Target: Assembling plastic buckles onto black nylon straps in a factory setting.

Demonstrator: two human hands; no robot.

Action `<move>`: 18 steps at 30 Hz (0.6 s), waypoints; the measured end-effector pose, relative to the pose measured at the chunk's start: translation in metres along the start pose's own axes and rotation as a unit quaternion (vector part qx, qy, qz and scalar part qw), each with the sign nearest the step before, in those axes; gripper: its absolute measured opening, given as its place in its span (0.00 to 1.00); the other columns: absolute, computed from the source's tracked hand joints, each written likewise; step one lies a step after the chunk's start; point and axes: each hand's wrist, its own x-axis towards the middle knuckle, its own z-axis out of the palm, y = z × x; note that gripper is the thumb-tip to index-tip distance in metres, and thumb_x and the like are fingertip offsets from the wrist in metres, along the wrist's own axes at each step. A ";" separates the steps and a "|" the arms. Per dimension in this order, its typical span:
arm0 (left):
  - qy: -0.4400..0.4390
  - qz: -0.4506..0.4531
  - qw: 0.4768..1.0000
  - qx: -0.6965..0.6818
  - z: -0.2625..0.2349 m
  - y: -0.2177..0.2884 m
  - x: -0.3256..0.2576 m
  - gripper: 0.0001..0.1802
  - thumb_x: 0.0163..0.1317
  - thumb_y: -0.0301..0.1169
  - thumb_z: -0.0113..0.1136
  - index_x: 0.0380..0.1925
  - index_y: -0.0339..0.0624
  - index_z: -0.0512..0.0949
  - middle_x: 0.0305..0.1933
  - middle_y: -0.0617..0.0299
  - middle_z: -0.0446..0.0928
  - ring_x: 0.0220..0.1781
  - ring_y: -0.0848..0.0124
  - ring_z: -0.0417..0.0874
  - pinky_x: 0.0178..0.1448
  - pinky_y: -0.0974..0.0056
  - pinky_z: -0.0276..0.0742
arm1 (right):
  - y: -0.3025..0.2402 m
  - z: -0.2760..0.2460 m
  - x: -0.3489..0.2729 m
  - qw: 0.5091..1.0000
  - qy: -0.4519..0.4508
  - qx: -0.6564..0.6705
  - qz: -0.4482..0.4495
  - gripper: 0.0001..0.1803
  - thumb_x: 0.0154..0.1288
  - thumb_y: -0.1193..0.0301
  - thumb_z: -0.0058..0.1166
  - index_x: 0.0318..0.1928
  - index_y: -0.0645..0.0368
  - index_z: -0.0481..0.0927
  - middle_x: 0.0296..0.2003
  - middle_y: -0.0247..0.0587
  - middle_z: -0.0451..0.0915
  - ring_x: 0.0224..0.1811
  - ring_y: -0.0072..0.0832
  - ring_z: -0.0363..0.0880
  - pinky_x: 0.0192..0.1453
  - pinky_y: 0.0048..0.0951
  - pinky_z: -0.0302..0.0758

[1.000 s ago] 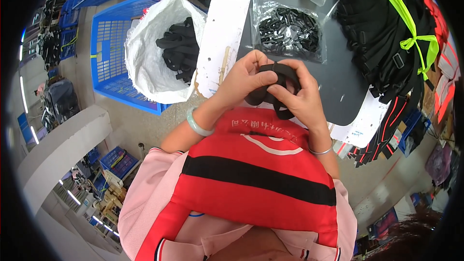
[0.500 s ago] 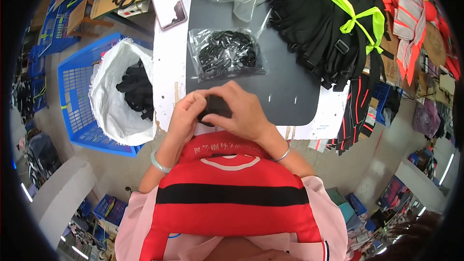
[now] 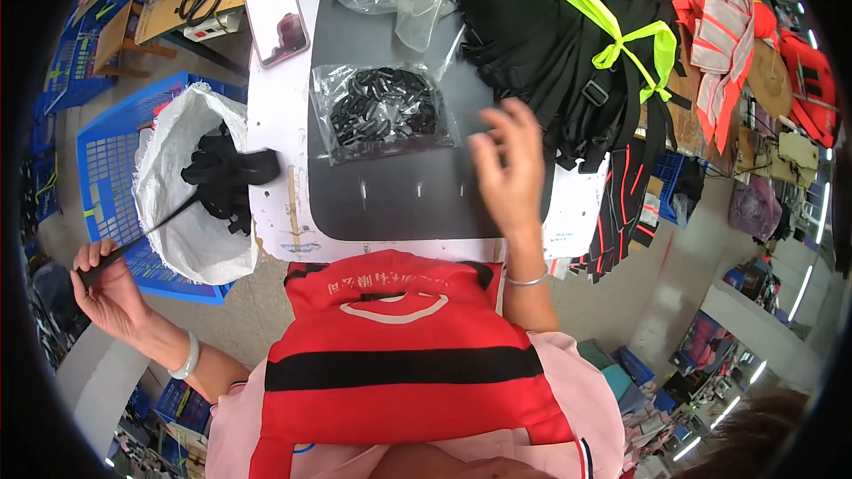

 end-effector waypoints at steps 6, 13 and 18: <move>0.199 0.092 0.822 0.526 -0.046 -0.048 0.004 0.10 0.66 0.30 0.52 0.40 0.33 0.76 0.46 0.52 0.76 0.51 0.65 0.76 0.58 0.62 0.69 | 0.006 -0.027 0.023 0.977 0.013 -0.185 0.108 0.19 0.63 0.68 0.52 0.55 0.57 0.74 0.58 0.66 0.66 0.46 0.50 0.78 0.46 0.40 0.76; -0.010 0.048 0.805 0.591 0.011 -0.182 -0.009 0.07 0.61 0.21 0.55 0.39 0.36 0.77 0.52 0.55 0.74 0.53 0.68 0.75 0.57 0.66 0.70 | 0.000 -0.028 0.016 0.996 0.026 -0.040 0.073 0.10 0.64 0.73 0.51 0.43 0.61 0.81 0.40 0.48 0.76 0.38 0.39 0.77 0.42 0.31 0.74; -0.115 -0.259 0.897 0.338 0.091 -0.276 -0.029 0.17 0.60 0.28 0.61 0.49 0.38 0.74 0.46 0.61 0.78 0.43 0.78 0.78 0.46 0.73 0.74 | -0.020 0.007 -0.020 0.944 -0.109 0.274 0.147 0.08 0.65 0.78 0.49 0.40 0.64 0.81 0.35 0.33 0.74 0.33 0.18 0.73 0.36 0.19 0.70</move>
